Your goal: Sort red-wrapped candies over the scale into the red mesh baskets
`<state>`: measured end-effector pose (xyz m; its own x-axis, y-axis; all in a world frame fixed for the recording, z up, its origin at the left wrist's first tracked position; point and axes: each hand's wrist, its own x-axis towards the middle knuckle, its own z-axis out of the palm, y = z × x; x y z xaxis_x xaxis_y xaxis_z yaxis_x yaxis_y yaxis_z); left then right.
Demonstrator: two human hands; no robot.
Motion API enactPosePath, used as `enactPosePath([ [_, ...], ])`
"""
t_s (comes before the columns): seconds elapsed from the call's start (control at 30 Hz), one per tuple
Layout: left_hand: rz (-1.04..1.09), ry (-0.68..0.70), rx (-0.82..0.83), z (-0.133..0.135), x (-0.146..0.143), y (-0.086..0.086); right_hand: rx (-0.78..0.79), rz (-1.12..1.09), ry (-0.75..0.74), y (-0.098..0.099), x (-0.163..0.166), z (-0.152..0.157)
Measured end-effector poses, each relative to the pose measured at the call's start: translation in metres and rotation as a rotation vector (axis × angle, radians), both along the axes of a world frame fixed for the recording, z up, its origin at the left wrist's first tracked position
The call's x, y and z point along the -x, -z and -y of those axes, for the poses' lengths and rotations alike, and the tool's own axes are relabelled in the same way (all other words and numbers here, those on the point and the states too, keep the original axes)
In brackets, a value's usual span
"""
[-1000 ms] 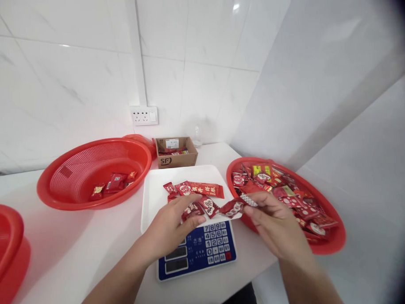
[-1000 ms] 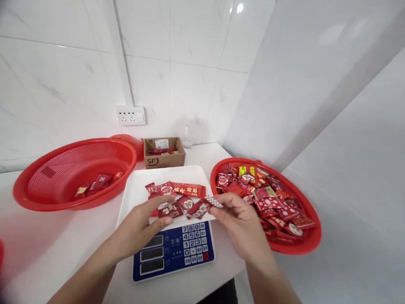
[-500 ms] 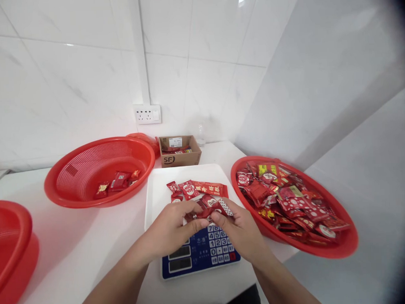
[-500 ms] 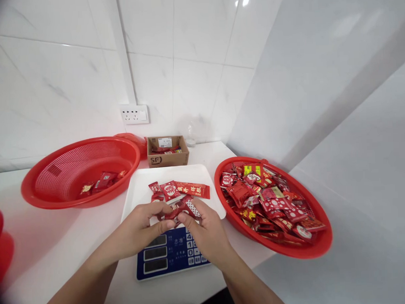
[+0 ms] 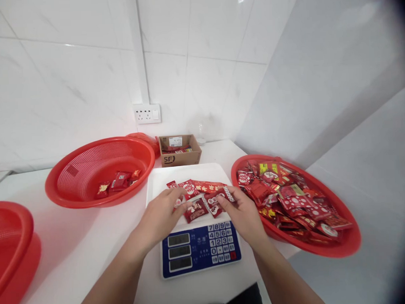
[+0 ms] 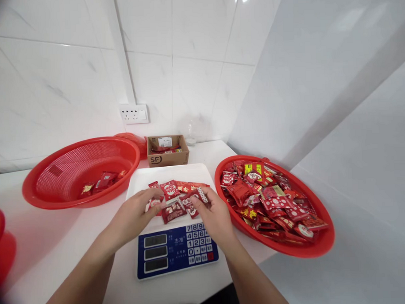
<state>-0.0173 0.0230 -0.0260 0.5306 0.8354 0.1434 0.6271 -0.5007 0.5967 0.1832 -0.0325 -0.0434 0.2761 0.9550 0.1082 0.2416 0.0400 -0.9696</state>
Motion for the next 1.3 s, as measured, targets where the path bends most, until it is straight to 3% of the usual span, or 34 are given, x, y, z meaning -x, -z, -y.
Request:
enactPosePath([
  [0.1, -0.144, -0.017, -0.057, -0.008, 0.011, 0.002, -0.024, 0.053, 0.050, 0.011, -0.009, -0.013],
  [0.23, -0.243, 0.046, -0.045, -0.010, 0.016, 0.001, -0.061, 0.482, 0.040, 0.020, -0.015, -0.018],
  [0.33, -0.262, 0.071, -0.003, -0.009, 0.013, 0.000, -0.071, 0.617, -0.044, 0.023, -0.013, -0.014],
  [0.7, -0.182, 0.099, -0.036, -0.009, 0.005, 0.009, -0.036, 0.716, -0.167, 0.029, -0.009, -0.007],
  [0.87, -0.157, 0.069, -0.057, -0.007, 0.005, 0.006, 0.039, 0.679, -0.125, 0.027, -0.015, 0.000],
  [1.1, -0.138, -0.004, -0.027, -0.009, 0.012, 0.003, 0.028, 0.612, -0.086, 0.016, -0.025, 0.009],
  [1.3, -0.108, -0.070, -0.042, -0.015, 0.016, 0.004, 0.018, 0.588, 0.066, 0.000, -0.041, 0.023],
])
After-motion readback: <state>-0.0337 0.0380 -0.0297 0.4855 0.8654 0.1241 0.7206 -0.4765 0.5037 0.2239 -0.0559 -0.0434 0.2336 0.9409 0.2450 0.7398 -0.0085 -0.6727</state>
